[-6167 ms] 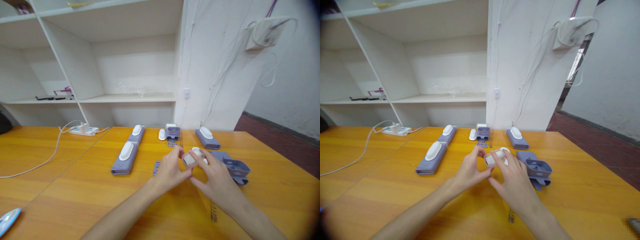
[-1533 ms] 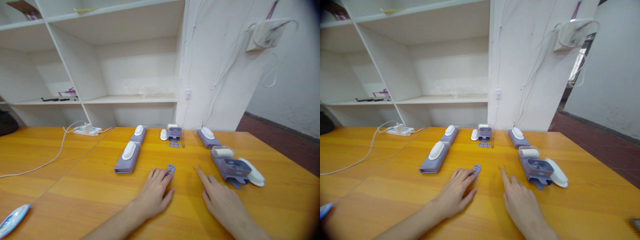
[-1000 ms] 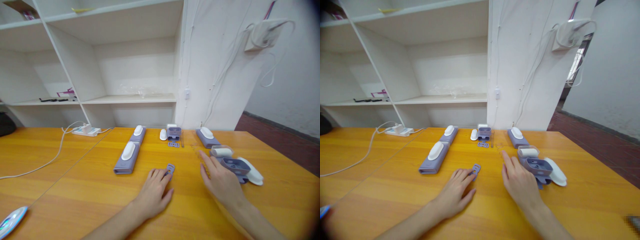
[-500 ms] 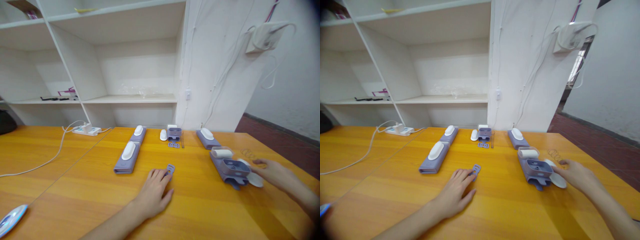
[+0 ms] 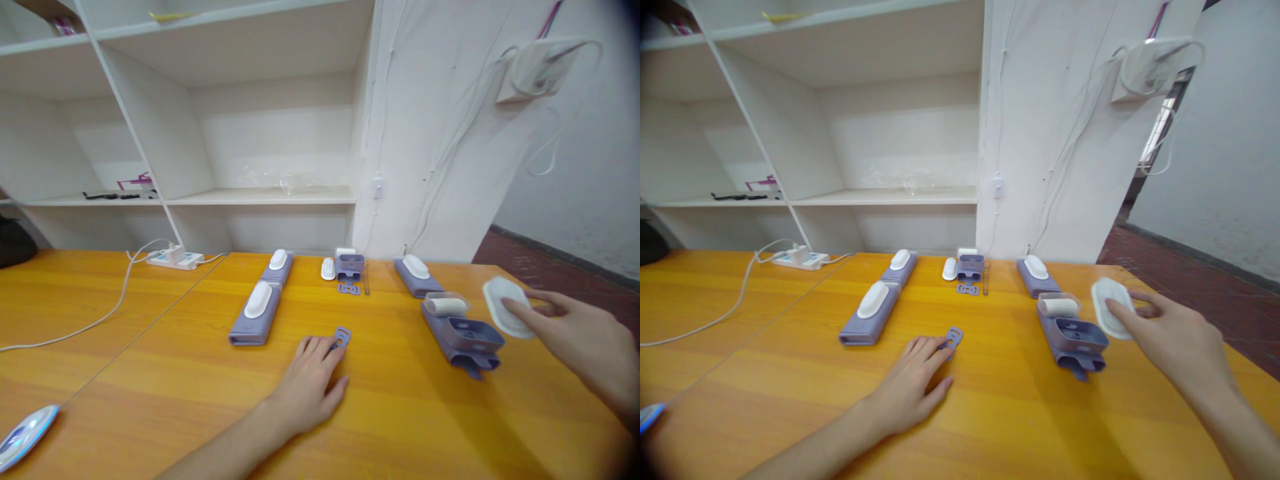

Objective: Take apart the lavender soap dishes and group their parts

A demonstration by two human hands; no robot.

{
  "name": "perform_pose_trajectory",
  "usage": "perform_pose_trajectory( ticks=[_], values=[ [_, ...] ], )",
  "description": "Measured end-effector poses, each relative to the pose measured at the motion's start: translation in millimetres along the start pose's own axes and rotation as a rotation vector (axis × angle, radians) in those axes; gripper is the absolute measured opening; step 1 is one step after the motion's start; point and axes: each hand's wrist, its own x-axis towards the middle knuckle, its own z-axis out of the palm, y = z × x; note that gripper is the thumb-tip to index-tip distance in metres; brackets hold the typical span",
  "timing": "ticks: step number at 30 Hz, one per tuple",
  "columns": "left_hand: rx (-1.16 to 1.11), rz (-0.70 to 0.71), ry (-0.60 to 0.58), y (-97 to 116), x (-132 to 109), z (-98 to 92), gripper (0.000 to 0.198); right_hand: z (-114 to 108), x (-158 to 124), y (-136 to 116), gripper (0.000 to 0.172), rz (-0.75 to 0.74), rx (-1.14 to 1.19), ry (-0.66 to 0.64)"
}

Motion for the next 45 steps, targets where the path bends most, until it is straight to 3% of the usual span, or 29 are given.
perform_pose_trajectory(
  ticks=[2,4,8,12,15,18,25,29,33,36,39,42,45],
  values=[
    [0.003,0.001,0.004,1,0,0.8,0.038,-11,-23,-45,0.042,-0.009,0.055,-0.086],
    [0.005,0.001,0.006,1,0,1.3,0.038,-9,-49,-86,0.042,-0.119,0.105,-0.165],
    [0.003,0.004,0.003,1,-1,0.6,0.036,24,-87,-131,0.025,-0.338,0.013,-0.382],
    [-0.007,0.004,0.007,1,-2,-1.0,0.036,59,-92,-132,0.024,-0.306,-0.14,-0.494],
    [-0.008,0.002,0.008,1,-2,-1.3,0.036,68,-90,-128,0.029,-0.275,-0.227,-0.509],
    [-0.004,0.001,0.011,1,-1,-0.7,0.036,65,-94,-131,0.028,-0.293,-0.262,-0.463],
    [-0.006,0.006,0.021,3,0,-1.2,0.034,64,-116,-138,0.02,-0.516,-0.424,-0.266],
    [-0.013,0.003,0.02,3,0,-1.6,0.034,62,-117,-138,0.024,-0.507,-0.438,-0.194],
    [-0.013,0.001,0.019,3,0,-1.6,0.034,40,-102,-145,0.041,-0.457,-0.3,-0.074],
    [-0.008,-0.001,0.012,3,1,-1.4,0.035,18,-74,-135,0.041,-0.383,-0.184,0.046],
    [-0.009,0.004,0.006,3,0,-0.8,0.035,3,-36,-97,0.047,-0.229,-0.148,0.131],
    [-0.011,0.007,0.014,3,0,-0.5,0.035,8,-8,-42,0.052,-0.125,-0.23,-0.051],
    [-0.013,0.003,0.022,4,0,-0.9,0.035,31,2,7,0.051,-0.049,-0.249,-0.18]
  ],
)
